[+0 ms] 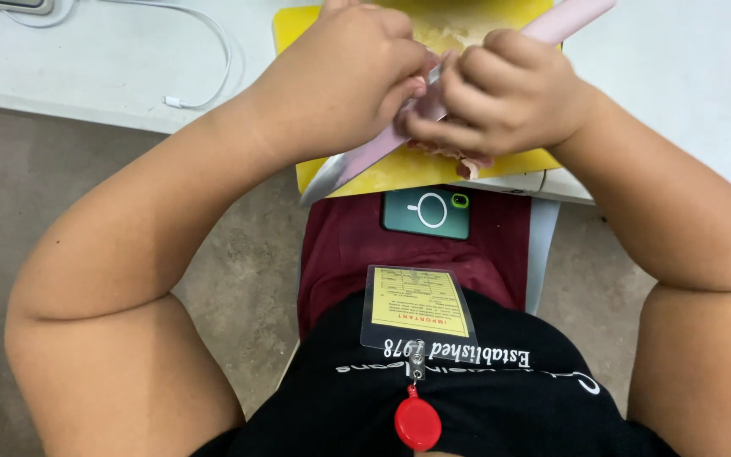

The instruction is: The person uses a knife to trim fat and connective tissue from a piece of raw meat on a yellow cutting board. They repeatedly reposition the meat and make precise cuts to remove unwanted portions.

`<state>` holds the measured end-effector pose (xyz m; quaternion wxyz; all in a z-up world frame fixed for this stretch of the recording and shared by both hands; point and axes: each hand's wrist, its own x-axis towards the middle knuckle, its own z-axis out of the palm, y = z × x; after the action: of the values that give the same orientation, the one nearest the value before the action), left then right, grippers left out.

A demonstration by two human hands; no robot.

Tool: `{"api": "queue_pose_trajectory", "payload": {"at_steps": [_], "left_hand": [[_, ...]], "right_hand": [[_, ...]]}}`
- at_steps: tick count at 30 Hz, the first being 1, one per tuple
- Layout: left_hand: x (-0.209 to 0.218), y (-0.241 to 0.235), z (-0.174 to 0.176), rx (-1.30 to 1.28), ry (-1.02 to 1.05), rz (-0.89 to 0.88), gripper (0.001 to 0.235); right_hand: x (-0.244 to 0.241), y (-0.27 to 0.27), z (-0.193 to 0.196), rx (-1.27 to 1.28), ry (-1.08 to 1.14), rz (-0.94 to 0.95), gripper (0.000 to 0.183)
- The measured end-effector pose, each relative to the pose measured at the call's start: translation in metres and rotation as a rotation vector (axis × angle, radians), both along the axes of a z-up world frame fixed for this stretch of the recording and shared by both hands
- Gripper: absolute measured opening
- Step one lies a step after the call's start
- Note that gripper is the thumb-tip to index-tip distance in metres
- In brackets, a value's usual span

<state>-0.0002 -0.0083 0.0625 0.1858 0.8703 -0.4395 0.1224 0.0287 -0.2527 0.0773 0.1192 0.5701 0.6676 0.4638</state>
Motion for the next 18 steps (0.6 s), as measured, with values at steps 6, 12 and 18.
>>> {"api": "queue_pose_trajectory", "payload": {"at_steps": [6, 12, 18], "left_hand": [[0.0, 0.006, -0.003, -0.024, 0.015, 0.025, 0.026], [0.003, -0.003, 0.002, -0.093, -0.003, 0.004, 0.017], [0.001, -0.001, -0.001, -0.163, -0.003, -0.018, 0.012]], "right_hand": [[0.022, -0.042, -0.02, 0.041, 0.087, -0.093, 0.021], [0.014, -0.018, -0.017, 0.044, 0.052, -0.005, 0.03], [0.008, -0.018, -0.009, 0.099, 0.03, -0.042, 0.013]]}}
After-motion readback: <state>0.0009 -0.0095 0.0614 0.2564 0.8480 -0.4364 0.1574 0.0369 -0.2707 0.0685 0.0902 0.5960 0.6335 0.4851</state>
